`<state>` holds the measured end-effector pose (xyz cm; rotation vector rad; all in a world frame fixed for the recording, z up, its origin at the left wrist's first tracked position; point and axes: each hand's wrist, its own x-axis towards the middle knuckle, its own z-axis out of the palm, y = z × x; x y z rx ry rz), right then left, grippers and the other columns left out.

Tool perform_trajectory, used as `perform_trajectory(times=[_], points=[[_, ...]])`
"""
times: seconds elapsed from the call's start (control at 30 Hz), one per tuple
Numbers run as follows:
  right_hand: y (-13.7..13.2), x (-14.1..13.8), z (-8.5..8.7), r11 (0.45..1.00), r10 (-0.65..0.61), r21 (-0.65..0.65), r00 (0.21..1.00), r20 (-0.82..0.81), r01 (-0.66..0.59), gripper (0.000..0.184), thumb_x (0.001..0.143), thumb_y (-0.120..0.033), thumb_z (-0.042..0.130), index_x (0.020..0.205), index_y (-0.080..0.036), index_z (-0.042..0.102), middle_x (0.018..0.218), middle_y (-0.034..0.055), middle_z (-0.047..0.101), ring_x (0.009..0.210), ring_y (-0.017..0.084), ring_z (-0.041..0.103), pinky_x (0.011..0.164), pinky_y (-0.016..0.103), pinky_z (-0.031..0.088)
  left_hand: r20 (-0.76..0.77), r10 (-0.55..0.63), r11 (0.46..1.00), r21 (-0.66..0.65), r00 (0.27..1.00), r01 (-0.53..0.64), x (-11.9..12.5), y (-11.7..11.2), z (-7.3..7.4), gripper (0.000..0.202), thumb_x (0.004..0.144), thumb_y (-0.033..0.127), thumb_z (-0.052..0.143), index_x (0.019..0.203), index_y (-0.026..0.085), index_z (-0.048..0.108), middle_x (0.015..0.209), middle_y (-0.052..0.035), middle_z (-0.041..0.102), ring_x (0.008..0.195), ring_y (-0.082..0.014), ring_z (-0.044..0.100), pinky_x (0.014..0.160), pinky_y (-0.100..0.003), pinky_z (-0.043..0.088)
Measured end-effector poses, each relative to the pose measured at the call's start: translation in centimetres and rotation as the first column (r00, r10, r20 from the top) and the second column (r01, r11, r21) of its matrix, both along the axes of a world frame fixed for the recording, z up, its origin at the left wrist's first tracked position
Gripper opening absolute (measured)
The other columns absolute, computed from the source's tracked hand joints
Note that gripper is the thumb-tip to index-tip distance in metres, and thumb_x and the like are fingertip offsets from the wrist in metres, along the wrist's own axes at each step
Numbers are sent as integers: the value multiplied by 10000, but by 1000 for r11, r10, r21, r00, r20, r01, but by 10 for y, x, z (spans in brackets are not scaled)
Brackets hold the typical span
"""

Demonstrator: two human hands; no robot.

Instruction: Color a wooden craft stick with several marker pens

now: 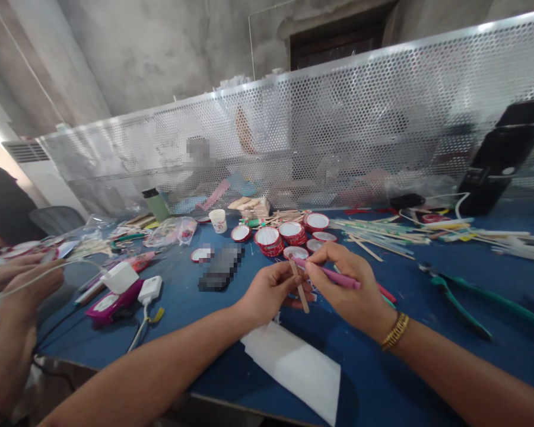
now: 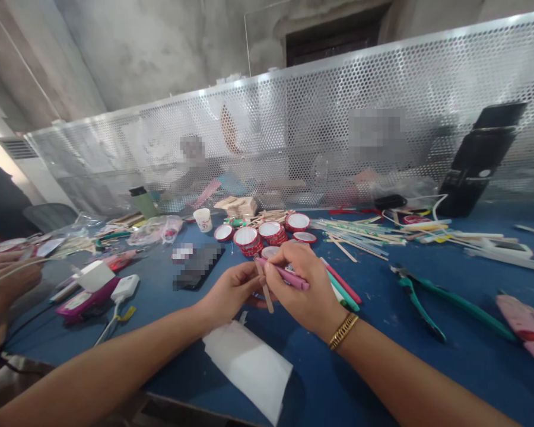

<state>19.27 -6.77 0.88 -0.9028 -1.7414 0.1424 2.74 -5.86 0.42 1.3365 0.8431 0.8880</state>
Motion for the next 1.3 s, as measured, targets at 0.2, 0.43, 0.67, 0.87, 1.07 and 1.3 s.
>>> perform_trajectory(times=[0.2,0.43,0.67,0.87,1.07,1.3], points=[[1,1,0,1000,-23,22,999,28,22,118,858,-224,563,741,-217,563,710,-3,611,685,160,561,704,323,427,-10,3,1000,3,1000,-3,0,0,0,455,683,515,778,913,156,620,817,-31,658,753,-202,680,661,-326,562],[3,4,2,999,-50,-19,999,-4,50,168,847,-219,549,684,-218,504,663,-12,567,647,149,527,651,301,403,-8,15,1000,7,1000,-14,-1,0,2,440,681,517,780,873,159,609,789,-26,666,728,-192,683,645,-306,553],[-2,1,2,998,-29,47,999,13,29,130,857,-215,558,727,-220,548,702,-8,600,672,152,554,710,318,431,-27,9,1000,18,1000,-9,0,-1,3,427,711,509,760,909,157,620,821,-37,674,758,-199,685,657,-307,560],[-1,0,1,999,-20,28,1000,16,19,128,860,-227,560,732,-221,561,713,-1,613,693,166,569,698,326,438,-37,10,1000,24,999,-9,0,0,2,408,720,508,751,895,163,621,826,-37,681,750,-199,691,644,-296,554],[-1,0,0,999,-23,31,999,28,22,106,850,-212,564,744,-218,563,718,2,617,696,168,562,705,333,433,-31,11,1000,21,999,-10,1,0,2,409,706,503,763,888,166,620,816,-31,672,741,-195,685,639,-296,553],[3,4,2,998,-60,3,998,26,60,150,842,-213,559,698,-217,521,677,-10,573,671,158,533,676,312,401,0,11,1000,0,1000,-11,0,-1,4,439,672,507,786,871,161,604,782,-14,648,712,-175,673,646,-294,558]])
